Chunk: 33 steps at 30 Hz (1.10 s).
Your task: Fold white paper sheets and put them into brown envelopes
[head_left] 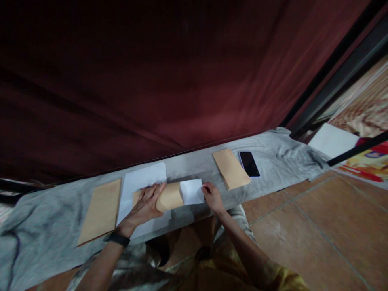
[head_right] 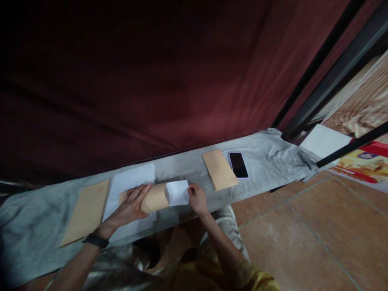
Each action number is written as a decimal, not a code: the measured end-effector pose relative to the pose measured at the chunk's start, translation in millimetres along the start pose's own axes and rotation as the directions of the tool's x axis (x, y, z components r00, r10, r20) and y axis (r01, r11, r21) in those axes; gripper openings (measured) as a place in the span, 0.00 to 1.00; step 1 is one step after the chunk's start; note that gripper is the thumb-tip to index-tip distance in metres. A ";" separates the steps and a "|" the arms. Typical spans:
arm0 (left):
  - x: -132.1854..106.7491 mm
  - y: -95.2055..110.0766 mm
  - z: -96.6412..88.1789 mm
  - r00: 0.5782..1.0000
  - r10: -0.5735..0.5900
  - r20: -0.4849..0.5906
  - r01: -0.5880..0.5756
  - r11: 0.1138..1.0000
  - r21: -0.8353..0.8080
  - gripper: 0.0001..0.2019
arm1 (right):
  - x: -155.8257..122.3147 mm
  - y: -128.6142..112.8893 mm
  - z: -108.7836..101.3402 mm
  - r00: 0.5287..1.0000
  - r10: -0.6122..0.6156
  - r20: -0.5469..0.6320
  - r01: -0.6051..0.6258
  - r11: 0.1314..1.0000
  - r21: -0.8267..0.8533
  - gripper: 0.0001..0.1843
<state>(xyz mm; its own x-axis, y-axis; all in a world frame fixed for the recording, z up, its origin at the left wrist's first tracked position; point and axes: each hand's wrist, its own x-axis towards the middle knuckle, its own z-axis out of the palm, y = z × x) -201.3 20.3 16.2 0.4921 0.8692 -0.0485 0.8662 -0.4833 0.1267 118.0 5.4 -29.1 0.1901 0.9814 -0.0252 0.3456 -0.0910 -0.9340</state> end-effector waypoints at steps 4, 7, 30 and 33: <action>0.3 -1.2 3.0 0.999 0.032 -0.003 -0.032 0.999 0.003 0.59 | -3.8 -10.4 9.5 0.999 0.017 0.041 -0.015 0.999 -0.029 0.09; 0.8 0.6 2.1 0.999 0.045 0.018 -0.045 0.999 0.011 0.59 | -8.9 -17.8 20.9 0.998 0.031 0.059 -0.028 0.998 -0.063 0.08; 9.7 15.8 -5.9 0.997 0.073 0.025 -0.073 0.997 -0.009 0.59 | -22.6 -35.7 52.0 0.997 0.021 0.080 -0.005 0.981 -0.193 0.07; 10.5 18.0 -7.5 0.996 0.083 0.019 -0.082 0.996 -0.016 0.59 | -21.6 -33.0 53.3 0.994 0.049 0.094 -0.034 0.987 -0.155 0.08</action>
<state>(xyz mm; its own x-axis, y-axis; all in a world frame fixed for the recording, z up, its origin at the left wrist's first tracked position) -181.2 21.6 25.4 0.5635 0.8242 -0.0570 0.8214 -0.5515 0.1457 53.5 -3.8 -16.7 0.1197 0.9873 -0.1048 0.4774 -0.1498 -0.8658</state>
